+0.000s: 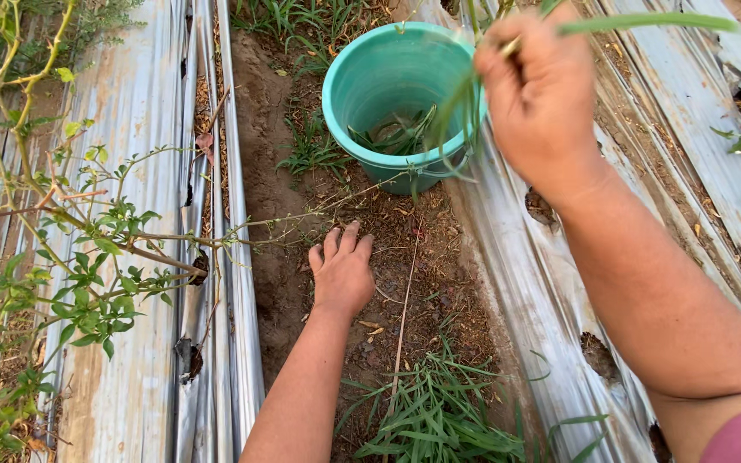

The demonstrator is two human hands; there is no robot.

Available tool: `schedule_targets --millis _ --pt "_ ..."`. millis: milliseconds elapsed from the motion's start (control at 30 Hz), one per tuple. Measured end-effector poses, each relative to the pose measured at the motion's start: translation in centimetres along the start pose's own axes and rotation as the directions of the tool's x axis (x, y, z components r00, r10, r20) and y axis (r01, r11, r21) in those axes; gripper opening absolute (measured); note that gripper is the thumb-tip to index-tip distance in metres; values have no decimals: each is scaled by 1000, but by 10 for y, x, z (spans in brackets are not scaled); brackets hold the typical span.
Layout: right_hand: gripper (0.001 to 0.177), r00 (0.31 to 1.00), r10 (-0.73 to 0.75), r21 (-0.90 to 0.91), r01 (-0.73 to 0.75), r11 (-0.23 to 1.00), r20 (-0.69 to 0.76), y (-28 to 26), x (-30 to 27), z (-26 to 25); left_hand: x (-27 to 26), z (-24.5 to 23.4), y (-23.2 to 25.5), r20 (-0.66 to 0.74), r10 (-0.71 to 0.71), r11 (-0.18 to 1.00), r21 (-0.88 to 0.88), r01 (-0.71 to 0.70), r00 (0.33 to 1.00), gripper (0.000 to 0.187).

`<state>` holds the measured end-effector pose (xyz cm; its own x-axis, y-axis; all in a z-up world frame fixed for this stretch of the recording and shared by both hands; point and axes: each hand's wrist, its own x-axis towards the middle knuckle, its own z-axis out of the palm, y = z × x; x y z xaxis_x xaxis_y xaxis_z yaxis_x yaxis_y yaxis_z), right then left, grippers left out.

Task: The person pulls weeds by hand from between rows of plants in a greenhouse and places them into a green bucket. The person moves along the row, repeatedly uprooting weeds and depositing them into the bucket.

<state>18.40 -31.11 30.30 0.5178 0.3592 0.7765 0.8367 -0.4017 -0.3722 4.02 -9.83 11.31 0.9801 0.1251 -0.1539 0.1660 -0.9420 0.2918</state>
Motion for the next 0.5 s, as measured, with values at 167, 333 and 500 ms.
schedule_targets --millis 167,333,500 --pt "8 979 81 277 -26 961 -188 32 13 46 -6 -5 3 -31 3 1000 15 -2 1000 61" --pt "76 857 441 -74 -438 896 268 64 -29 99 -10 -14 4 -11 -23 999 24 24 1000 62" --pt "43 582 681 -475 -492 730 444 51 -59 107 -14 -23 5 51 -58 995 81 53 997 62"
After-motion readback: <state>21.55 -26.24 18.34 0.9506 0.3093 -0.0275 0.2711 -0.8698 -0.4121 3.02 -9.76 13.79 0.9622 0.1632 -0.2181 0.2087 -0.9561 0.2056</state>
